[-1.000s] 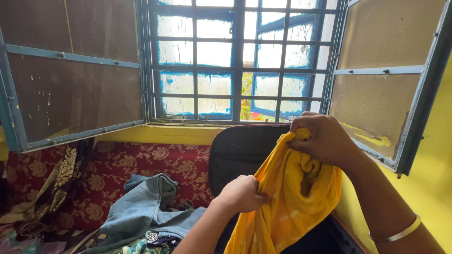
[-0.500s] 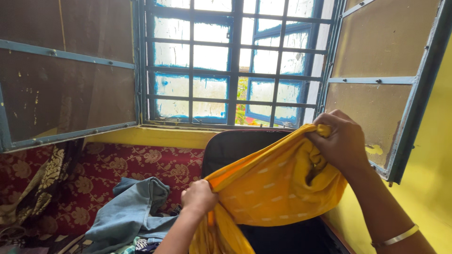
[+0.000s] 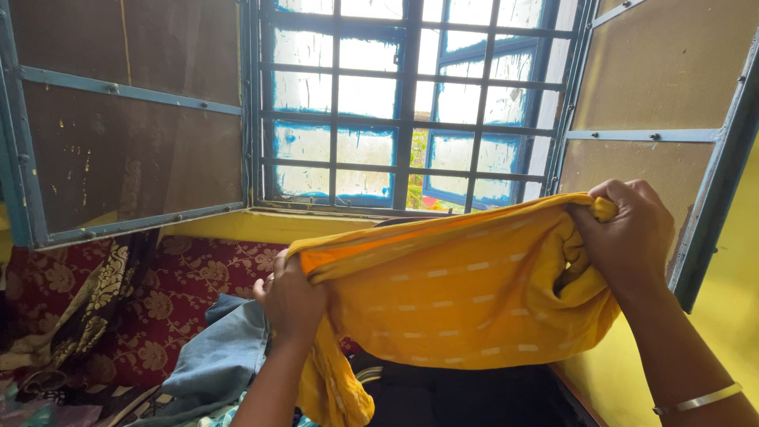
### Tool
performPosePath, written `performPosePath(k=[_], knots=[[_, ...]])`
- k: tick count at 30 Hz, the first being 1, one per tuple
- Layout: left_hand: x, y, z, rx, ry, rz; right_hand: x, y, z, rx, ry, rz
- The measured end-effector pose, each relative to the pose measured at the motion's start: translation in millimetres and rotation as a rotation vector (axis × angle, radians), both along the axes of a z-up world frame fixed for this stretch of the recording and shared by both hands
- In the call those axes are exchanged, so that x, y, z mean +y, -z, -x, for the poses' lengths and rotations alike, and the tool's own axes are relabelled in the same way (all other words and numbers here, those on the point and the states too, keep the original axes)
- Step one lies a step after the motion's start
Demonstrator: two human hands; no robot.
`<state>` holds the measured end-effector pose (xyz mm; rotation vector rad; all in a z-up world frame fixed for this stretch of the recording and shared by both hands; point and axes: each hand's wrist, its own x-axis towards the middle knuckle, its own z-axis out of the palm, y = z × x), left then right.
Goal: The person folds clothing including a patterned white shirt and a yellow garment and packs them into a suitcase.
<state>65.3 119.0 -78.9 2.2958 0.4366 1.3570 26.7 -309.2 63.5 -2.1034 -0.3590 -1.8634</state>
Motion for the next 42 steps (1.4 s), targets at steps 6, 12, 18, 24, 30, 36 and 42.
performPosePath(k=[6,12,18,24,30,36,42], knots=[[17.1,8.0,8.7,0.126,0.019,0.119,-17.4,2.1,-3.5,-0.046,0.076,0.011],[39.6,12.2,7.7,0.230,0.051,0.147,-33.2,14.4,-16.9,-0.019,0.172,-0.011],[50.0,38.0,11.6,0.241,-0.002,-0.076,-42.9,15.6,-21.5,-0.075,0.192,0.011],[47.7,50.3,20.9,0.413,0.051,-0.068,-28.8,19.1,-23.0,-0.120,0.185,0.024],[90.7,104.0,-32.8,0.366,0.461,0.280,-37.1,21.4,-32.3,-0.120,0.203,0.006],[118.7,136.2,-59.1,0.428,0.967,0.710,-59.2,32.8,-50.2,-0.098,0.244,-0.007],[93.8,53.1,3.6,0.574,1.029,1.085,-90.6,39.5,-62.2,-0.083,0.291,-0.044]])
